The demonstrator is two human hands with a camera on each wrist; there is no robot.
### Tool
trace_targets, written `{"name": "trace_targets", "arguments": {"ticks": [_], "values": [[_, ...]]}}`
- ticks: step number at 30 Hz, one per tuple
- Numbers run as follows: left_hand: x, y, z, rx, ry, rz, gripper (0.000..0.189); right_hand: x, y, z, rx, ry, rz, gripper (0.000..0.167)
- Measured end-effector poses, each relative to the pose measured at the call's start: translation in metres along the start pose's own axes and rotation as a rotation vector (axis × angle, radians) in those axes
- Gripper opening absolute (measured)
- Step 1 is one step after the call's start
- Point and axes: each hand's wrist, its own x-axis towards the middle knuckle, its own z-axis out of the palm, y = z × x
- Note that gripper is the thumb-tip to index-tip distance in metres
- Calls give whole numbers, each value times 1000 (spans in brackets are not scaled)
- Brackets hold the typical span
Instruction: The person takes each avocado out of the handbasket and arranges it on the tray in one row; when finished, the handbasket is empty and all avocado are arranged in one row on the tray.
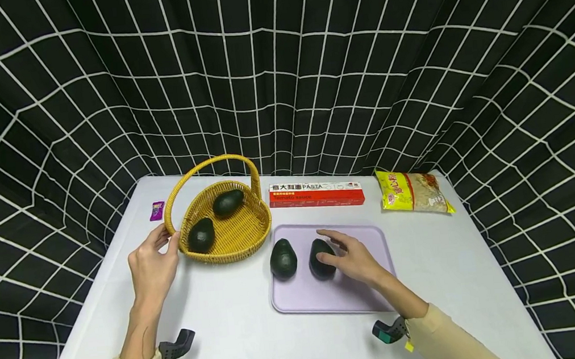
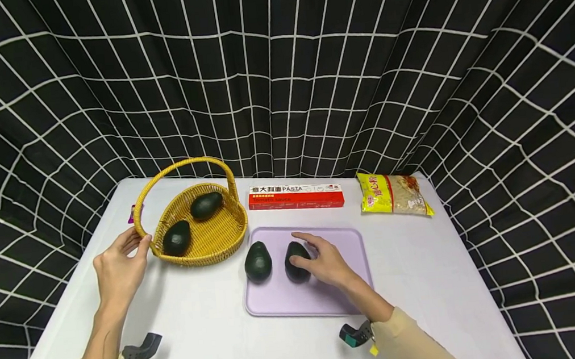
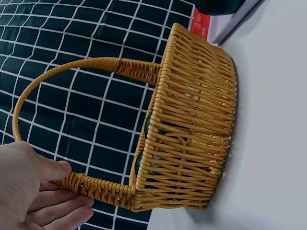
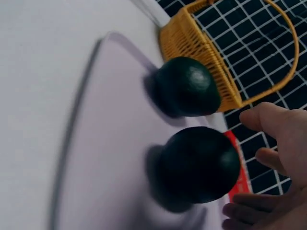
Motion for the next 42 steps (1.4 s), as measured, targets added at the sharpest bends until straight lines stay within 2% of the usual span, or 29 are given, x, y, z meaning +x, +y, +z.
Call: {"name": "trace_targets", "arguments": {"ticks": [6, 10, 15, 22, 30, 37, 42], "values": [[0, 0, 0, 0, 1, 2, 33, 11, -25, -7, -42, 46, -26, 70], [0, 0, 0, -1, 4, 5, 33, 22, -51, -4, -23, 30, -84, 76], [0, 0, 0, 0, 6, -2, 33, 37, -87, 8, -18, -7, -158, 78], [0, 1, -1, 6, -2, -5, 33, 66, -125, 36, 2, -30, -201, 83], [-1, 3, -1, -8, -8, -3, 32, 97, -153, 64, 35, -37, -153, 85], [-1, 4, -2, -3, -11, -5, 32, 116, -165, 85, 66, -60, -84, 86], [-1, 3, -2, -4, -13, -3, 32, 129, -170, 94, 26, -52, -60, 81]]}}
